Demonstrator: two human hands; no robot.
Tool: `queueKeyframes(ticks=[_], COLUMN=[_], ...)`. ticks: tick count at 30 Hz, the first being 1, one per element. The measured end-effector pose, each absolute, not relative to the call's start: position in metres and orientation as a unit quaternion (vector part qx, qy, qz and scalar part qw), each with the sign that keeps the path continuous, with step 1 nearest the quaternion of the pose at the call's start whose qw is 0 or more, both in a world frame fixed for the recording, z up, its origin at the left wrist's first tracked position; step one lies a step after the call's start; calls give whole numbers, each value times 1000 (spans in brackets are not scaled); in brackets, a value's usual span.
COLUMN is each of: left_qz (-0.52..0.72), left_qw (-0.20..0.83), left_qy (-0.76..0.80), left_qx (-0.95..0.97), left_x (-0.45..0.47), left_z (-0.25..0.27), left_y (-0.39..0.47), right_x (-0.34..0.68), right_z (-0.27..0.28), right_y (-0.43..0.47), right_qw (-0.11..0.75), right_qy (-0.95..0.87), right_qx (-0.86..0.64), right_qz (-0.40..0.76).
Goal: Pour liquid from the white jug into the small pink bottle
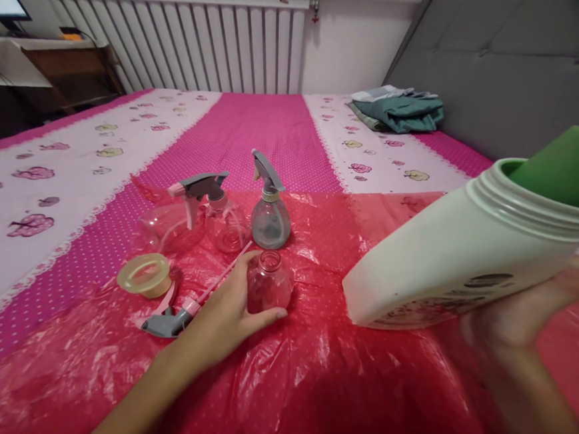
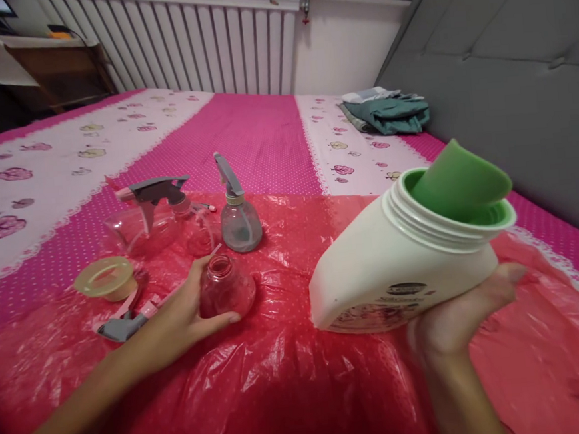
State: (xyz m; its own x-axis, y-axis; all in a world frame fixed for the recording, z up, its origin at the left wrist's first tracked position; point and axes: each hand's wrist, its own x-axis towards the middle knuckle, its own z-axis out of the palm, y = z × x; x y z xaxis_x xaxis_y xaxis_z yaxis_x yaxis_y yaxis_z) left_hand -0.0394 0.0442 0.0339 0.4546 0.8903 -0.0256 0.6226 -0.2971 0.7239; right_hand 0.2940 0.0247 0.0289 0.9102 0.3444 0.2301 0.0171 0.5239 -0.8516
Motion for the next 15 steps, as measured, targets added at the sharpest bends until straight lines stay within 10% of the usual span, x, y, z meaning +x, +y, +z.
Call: queueKeyframes(ticks=[15], left_qz=[197], left_qw=[346], left_qy=[480], left_qx=[782], left_x=[-39], left_z=[34], left_y=[44], right_x=[293], right_z=[32], right_y=[23], right_qw=[847], right_qy=[-184], right_qx=[-487], right_qz=[108])
